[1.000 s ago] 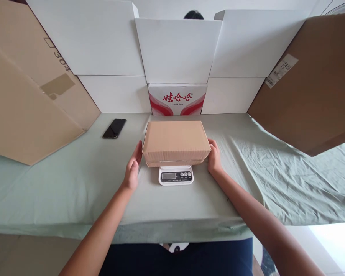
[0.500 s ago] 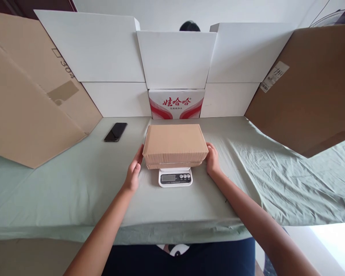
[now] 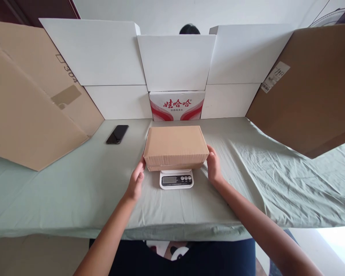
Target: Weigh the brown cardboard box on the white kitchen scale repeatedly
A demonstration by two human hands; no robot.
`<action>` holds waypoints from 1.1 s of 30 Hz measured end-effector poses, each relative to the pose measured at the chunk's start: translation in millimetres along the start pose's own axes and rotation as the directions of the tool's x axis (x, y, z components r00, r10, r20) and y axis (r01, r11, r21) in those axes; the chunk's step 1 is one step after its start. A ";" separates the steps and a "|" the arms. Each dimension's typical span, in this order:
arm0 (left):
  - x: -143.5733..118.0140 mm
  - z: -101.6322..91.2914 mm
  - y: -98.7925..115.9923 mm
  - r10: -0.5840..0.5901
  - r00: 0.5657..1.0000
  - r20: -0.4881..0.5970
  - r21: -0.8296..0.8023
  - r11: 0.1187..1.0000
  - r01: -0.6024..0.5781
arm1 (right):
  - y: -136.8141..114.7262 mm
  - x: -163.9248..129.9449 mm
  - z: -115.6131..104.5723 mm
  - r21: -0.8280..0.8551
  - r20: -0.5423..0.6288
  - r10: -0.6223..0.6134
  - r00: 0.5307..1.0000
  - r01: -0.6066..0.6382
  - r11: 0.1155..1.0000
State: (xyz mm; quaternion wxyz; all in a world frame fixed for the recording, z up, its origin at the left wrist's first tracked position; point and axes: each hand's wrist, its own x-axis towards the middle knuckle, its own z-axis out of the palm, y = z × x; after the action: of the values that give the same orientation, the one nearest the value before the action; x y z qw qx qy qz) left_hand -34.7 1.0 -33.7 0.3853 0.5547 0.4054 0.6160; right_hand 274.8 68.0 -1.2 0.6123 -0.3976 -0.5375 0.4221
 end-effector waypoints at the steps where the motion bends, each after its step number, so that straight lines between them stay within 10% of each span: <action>1: -4.0 2.3 0.6 -0.020 1.000 -0.002 0.005 1.000 0.020 | -3.4 -5.6 2.3 0.028 0.033 -0.011 0.999 0.010 1.000; 6: 2.8 18.4 16.2 -0.039 0.999 -0.015 -0.019 0.999 0.038 | -12.4 -12.9 17.3 0.097 0.103 -0.018 0.995 0.008 0.995; 10: 58.1 27.6 28.4 0.021 0.994 -0.112 -0.062 0.998 -0.028 | -10.0 27.1 34.4 0.048 0.106 -0.102 0.989 0.097 0.994; 17: 147.1 36.8 -20.7 -0.167 0.948 -0.272 -0.200 0.973 0.114 | 22.9 102.8 58.1 0.005 0.086 -0.212 0.973 0.213 0.977; 23: 146.6 39.8 -54.2 -0.191 0.944 -0.268 -0.218 0.967 0.134 | 49.9 105.0 49.6 -0.039 0.065 -0.102 0.993 0.105 0.994; 33: 146.2 27.6 -46.0 -0.196 0.928 -0.318 -0.160 0.975 0.151 | 60.7 114.9 41.7 0.010 -0.003 0.020 1.000 -0.020 1.000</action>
State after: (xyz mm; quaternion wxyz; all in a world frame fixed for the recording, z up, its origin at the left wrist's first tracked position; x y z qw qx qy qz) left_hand -18.9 155.4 -20.6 0.4008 0.3780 0.4701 0.6896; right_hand 235.4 197.7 -16.8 0.6109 -0.4005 -0.5305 0.4300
